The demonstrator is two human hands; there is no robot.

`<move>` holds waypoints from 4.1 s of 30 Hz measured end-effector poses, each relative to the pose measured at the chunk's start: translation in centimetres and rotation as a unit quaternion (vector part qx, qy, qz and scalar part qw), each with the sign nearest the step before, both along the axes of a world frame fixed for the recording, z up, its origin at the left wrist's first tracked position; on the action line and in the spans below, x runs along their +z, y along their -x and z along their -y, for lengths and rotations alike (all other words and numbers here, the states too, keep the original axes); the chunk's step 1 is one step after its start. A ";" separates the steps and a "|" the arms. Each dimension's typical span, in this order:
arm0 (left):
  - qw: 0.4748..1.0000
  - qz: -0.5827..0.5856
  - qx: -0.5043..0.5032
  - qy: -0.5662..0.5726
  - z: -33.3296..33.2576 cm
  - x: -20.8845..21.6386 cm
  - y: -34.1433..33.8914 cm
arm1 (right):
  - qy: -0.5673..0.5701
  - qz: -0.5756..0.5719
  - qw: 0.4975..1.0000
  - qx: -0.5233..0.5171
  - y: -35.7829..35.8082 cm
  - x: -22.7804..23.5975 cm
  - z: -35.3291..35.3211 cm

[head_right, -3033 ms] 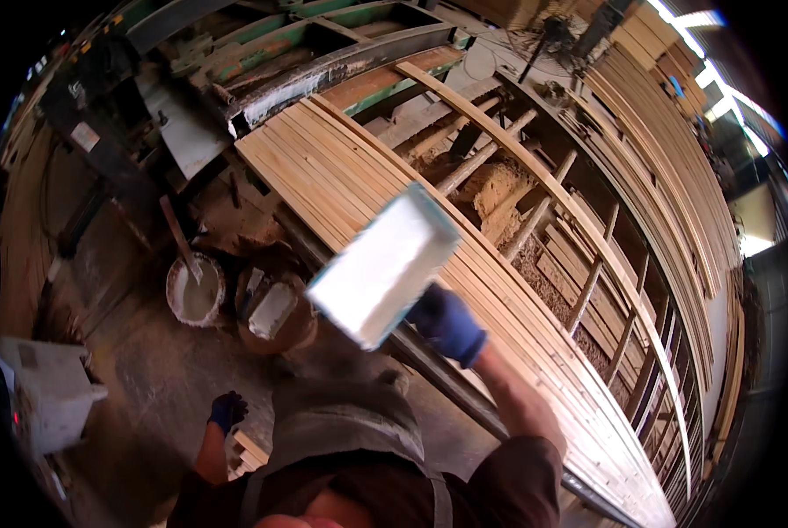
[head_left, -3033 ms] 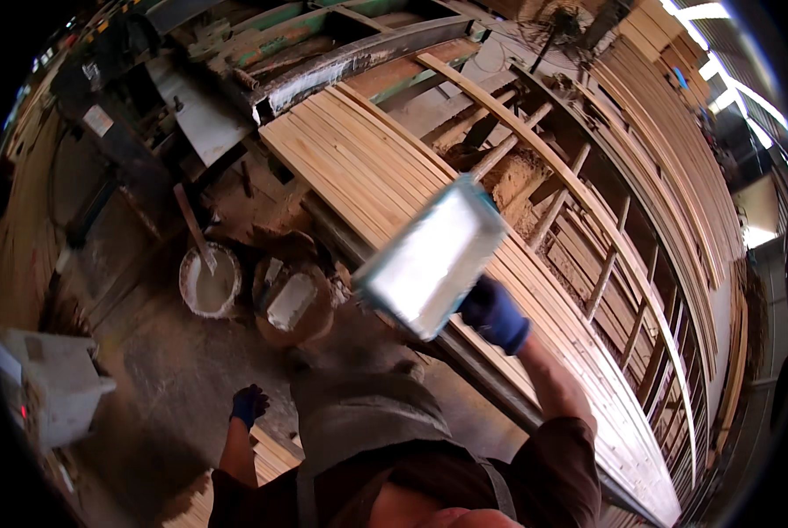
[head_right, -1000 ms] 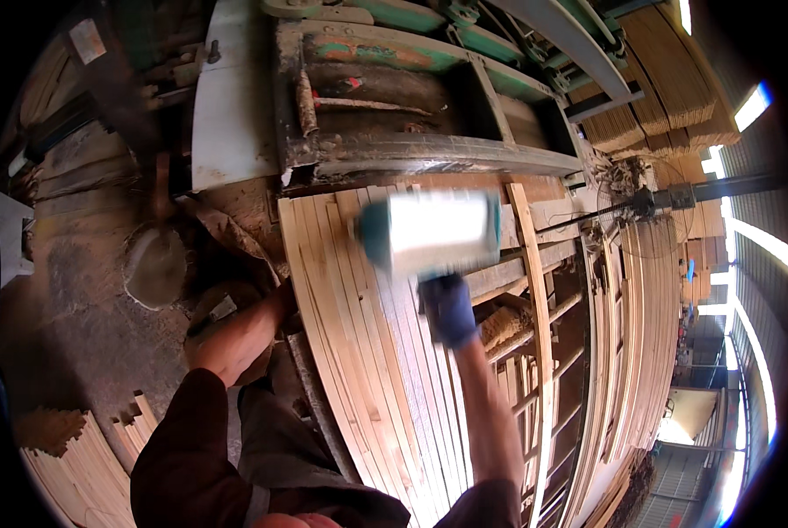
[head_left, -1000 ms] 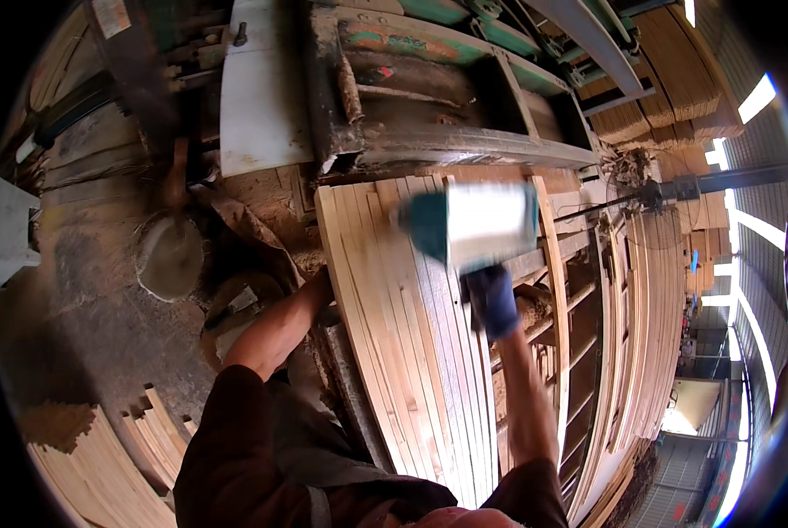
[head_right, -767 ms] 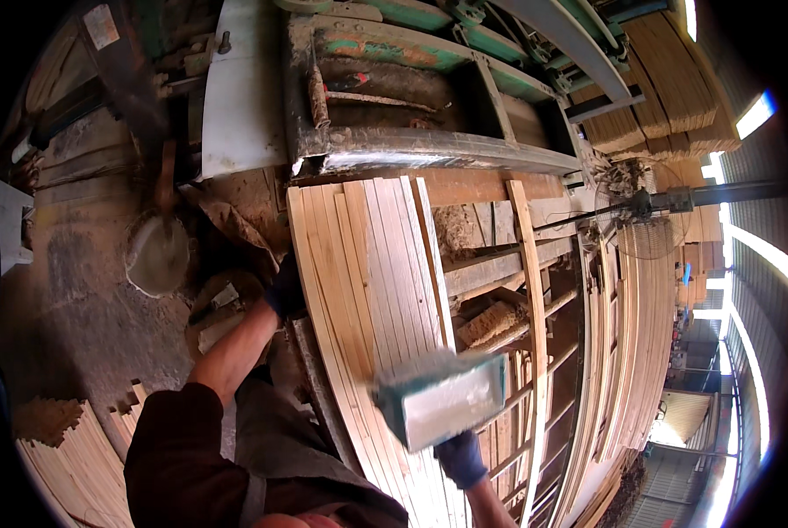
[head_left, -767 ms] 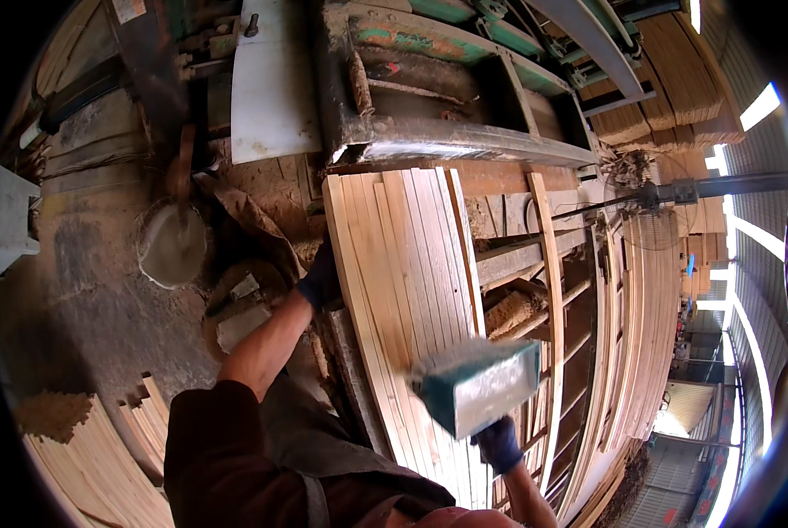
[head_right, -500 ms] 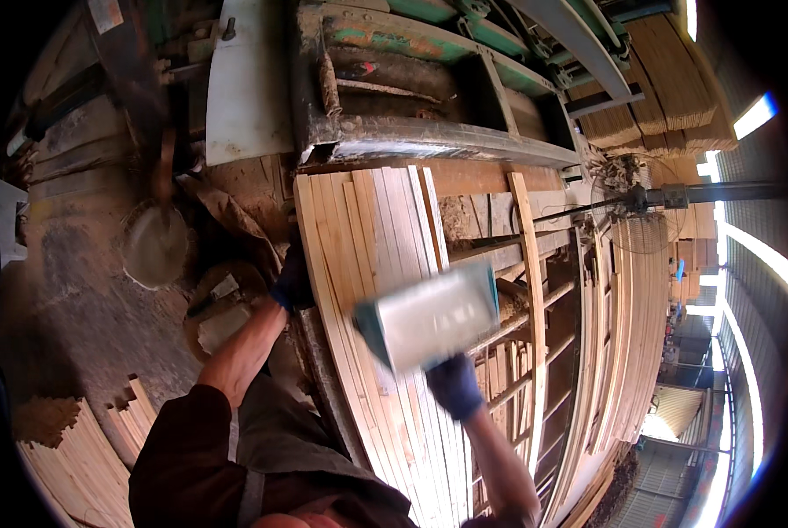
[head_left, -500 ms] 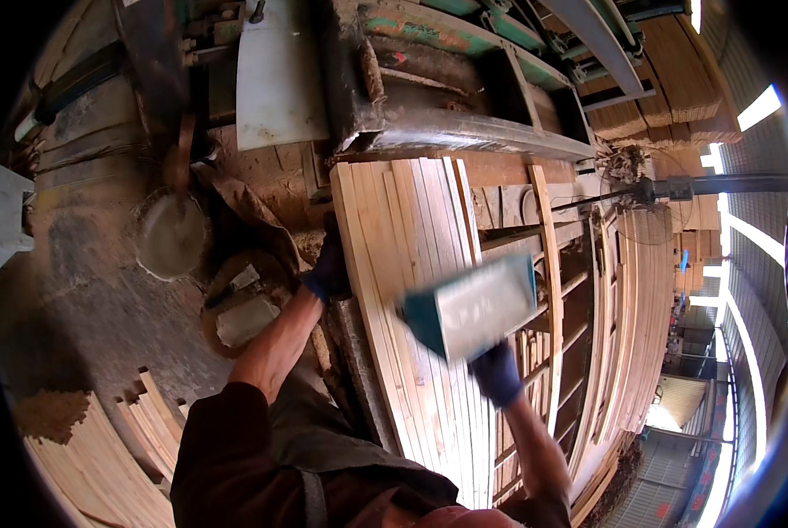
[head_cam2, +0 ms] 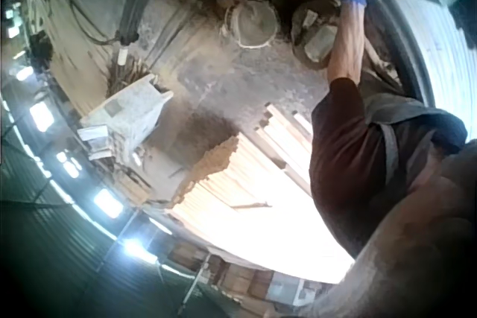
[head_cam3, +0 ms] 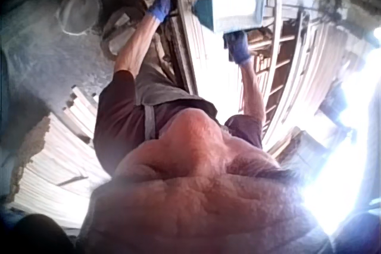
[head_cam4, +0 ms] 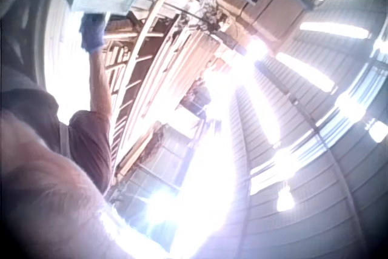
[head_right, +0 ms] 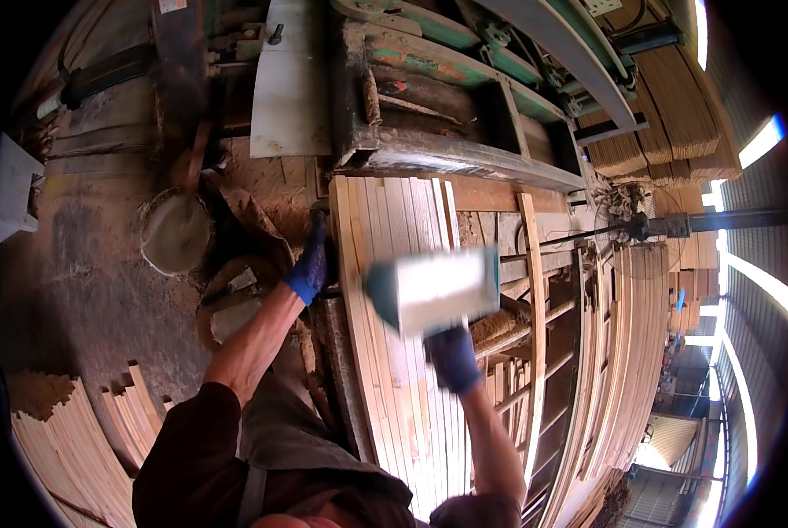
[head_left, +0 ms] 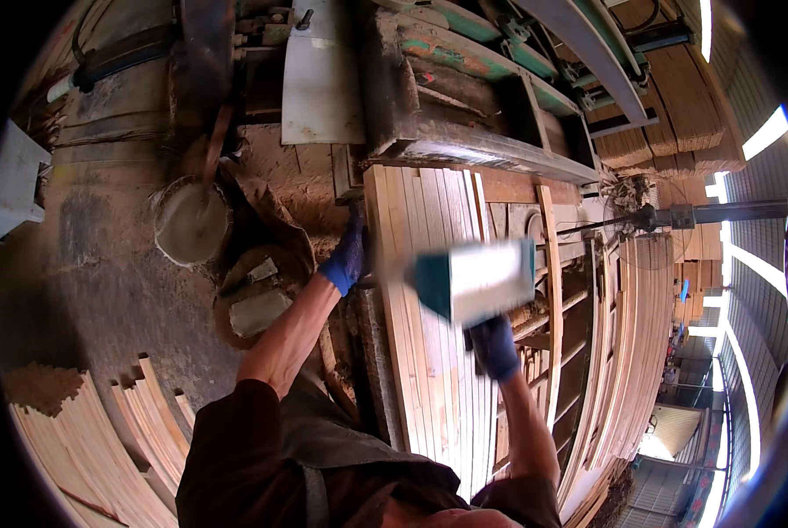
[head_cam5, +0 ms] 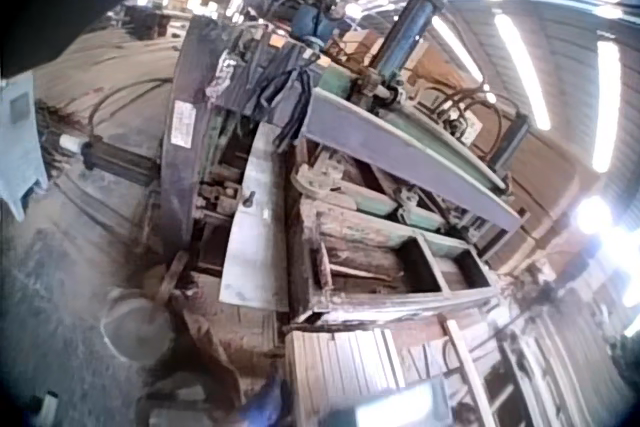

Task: The person arranges several long, thin wooden planks side-by-side on a metal rack. They then use a paint roller to apply a white substance to the surface of the planks.

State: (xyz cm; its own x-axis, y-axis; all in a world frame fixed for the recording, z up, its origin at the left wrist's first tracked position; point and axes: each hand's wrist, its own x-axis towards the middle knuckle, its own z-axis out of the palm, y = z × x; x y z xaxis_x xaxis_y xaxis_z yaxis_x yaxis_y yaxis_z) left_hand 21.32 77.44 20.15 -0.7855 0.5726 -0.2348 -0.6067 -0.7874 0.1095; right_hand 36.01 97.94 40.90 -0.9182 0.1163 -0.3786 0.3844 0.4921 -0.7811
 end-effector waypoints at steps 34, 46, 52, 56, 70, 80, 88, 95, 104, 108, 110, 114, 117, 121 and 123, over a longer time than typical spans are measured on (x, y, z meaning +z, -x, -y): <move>0.980 -0.097 -0.034 0.169 2.3 4.5 -0.7 | 0.056 -0.128 0.990 -0.015 14.6 -5.4 7.3; 0.994 -0.068 -0.082 0.014 1.9 -1.1 1.5 | -0.165 0.037 0.985 0.021 -13.1 0.4 2.1; 0.995 -0.073 -0.046 0.042 2.1 0.0 0.9 | -0.172 -0.114 0.973 0.107 -4.1 -2.8 3.2; 0.991 -0.091 -0.100 0.004 1.3 -2.2 1.2 | -0.125 -0.218 0.968 0.010 11.6 -9.3 4.9; 0.965 -0.127 -0.064 0.219 4.1 1.7 -2.4 | -0.200 -0.155 0.954 0.162 -8.7 -0.9 3.0; 0.849 -0.072 -0.117 0.511 13.7 -1.9 -22.4 | -0.265 -0.036 0.963 0.016 -63.9 -0.5 -6.6; 0.641 -0.199 -0.343 0.657 26.3 -17.1 -47.3 | -0.143 0.035 0.956 -0.254 -89.6 0.9 -7.5; 0.658 0.071 -0.430 0.615 29.4 -17.0 -59.7 | -0.227 0.116 0.946 -0.201 -69.6 1.2 -9.7; 0.786 0.170 -0.259 0.535 23.4 -17.3 -59.8 | -0.354 -0.096 0.915 0.166 -25.0 0.0 -7.9; 0.799 0.078 -0.255 0.539 19.1 -16.2 -59.4 | -0.340 -0.209 0.908 0.127 -12.7 -2.9 -10.2; 0.807 0.107 -0.240 0.529 18.3 -15.0 -60.6 | -0.220 -0.134 0.964 0.070 -10.7 -0.9 -8.3; 0.805 0.123 -0.215 0.540 18.0 -14.0 -64.5 | -0.253 -0.118 0.955 0.104 -12.8 -0.7 -10.8; 0.794 0.204 -0.220 0.529 20.8 -19.2 -71.5 | -0.246 -0.078 0.960 0.109 -17.3 -0.2 -12.1; 0.788 0.217 -0.244 0.523 21.2 -20.2 -78.1 | -0.320 -0.116 0.927 0.157 -26.5 -0.8 -17.1; 0.787 0.210 -0.228 0.533 20.3 -18.4 -81.9 | -0.309 -0.070 0.935 0.160 -32.6 0.0 -17.5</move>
